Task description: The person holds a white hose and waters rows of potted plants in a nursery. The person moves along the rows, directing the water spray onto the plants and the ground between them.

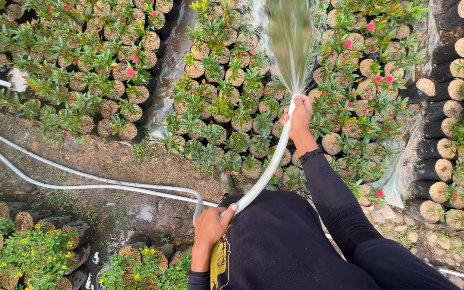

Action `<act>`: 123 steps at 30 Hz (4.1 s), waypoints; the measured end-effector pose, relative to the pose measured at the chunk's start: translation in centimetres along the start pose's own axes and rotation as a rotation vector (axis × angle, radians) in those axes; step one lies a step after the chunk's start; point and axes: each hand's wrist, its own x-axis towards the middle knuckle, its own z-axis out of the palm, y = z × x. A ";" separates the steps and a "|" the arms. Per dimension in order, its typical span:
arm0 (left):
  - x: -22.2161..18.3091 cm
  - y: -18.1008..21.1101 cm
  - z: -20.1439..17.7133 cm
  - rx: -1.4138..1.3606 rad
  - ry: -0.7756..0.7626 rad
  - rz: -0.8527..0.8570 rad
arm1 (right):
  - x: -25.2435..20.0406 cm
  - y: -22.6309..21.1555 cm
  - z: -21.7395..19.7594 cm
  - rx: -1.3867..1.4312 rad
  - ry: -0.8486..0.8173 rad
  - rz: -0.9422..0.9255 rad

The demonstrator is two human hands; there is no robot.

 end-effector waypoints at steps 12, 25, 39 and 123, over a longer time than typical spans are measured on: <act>1.4 1.5 -0.7 0.004 -0.073 0.035 | -0.9 -3.7 -0.9 0.047 -0.009 -0.127; 2.5 1.9 -1.2 -0.003 -0.129 0.076 | -2.2 -6.4 -1.5 0.060 0.003 -0.199; 2.9 0.9 -1.1 0.068 -0.245 0.066 | -5.4 -6.5 -4.0 -0.002 0.116 -0.279; 1.5 -1.5 0.6 0.172 -0.374 -0.022 | -10.0 -4.1 -7.7 0.004 0.275 -0.192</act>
